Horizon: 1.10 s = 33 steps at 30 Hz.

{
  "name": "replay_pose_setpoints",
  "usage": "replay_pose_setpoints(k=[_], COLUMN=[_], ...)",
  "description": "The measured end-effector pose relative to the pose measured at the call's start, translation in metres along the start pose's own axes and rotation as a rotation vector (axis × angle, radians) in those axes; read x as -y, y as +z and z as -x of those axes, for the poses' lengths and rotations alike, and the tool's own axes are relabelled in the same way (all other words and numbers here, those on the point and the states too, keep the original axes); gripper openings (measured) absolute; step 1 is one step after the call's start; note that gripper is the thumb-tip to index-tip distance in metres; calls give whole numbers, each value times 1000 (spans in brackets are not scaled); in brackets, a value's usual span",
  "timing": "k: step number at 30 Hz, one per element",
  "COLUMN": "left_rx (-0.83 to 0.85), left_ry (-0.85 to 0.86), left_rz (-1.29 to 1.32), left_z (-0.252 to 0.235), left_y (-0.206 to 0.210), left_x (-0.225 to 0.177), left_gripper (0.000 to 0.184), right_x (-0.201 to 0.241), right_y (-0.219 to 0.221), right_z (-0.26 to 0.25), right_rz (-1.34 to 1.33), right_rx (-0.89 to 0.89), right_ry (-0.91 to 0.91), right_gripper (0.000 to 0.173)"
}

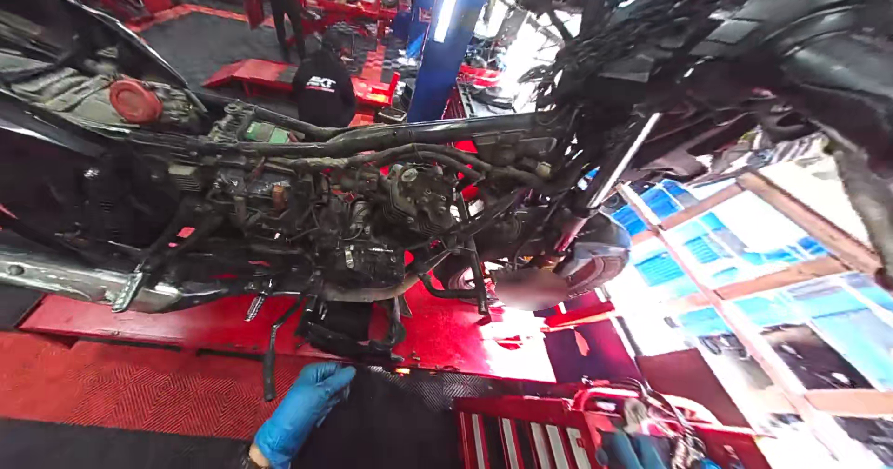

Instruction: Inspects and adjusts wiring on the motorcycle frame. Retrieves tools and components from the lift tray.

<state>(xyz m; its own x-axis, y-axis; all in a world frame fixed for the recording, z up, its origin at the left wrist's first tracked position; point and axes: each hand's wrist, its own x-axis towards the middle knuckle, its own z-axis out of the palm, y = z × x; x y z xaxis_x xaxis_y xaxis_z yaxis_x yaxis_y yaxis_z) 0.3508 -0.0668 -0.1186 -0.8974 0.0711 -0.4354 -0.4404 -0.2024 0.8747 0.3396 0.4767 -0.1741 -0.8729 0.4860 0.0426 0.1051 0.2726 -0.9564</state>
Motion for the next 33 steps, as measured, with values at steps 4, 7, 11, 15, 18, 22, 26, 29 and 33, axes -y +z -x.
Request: replay_pose_setpoints(k=[4, 7, 11, 15, 18, 22, 26, 29, 33], left_rx=[28, 52, 48, -27, -186, -284, -335, -313, -291], left_ry=[309, 467, 629, 705, 668, 579, 545, 560, 524], left_rz=[-285, -361, -489, -516, -585, -725, -818, -852, -869], left_z=[-59, -118, -194, -235, -239, -244, -253, -261, -266], left_y=[-4, -4, 0, 7, 15, 30, 53, 63, 72], left_x=[-79, -134, -166, -173, -183, -199, -211, -218, -230], left_gripper=[24, 24, 28, 29, 31, 44, 46, 47, 43], right_x=[111, 192, 253, 280, 280, 277, 285, 291, 302], right_y=[131, 215, 301, 356, 372, 372, 379, 384, 381], right_z=[-26, -52, -103, -130, -139, -150, -160, -171, -172], right_rz=[205, 127, 222, 235, 289, 356, 411, 500, 668], right_rx=[186, 373, 509, 542, 545, 567, 609, 645, 646], right_ry=[-155, -356, -509, -465, -475, -522, -553, -587, -667], right_gripper=[45, 40, 33, 33, 32, 36, 37, 37, 38])
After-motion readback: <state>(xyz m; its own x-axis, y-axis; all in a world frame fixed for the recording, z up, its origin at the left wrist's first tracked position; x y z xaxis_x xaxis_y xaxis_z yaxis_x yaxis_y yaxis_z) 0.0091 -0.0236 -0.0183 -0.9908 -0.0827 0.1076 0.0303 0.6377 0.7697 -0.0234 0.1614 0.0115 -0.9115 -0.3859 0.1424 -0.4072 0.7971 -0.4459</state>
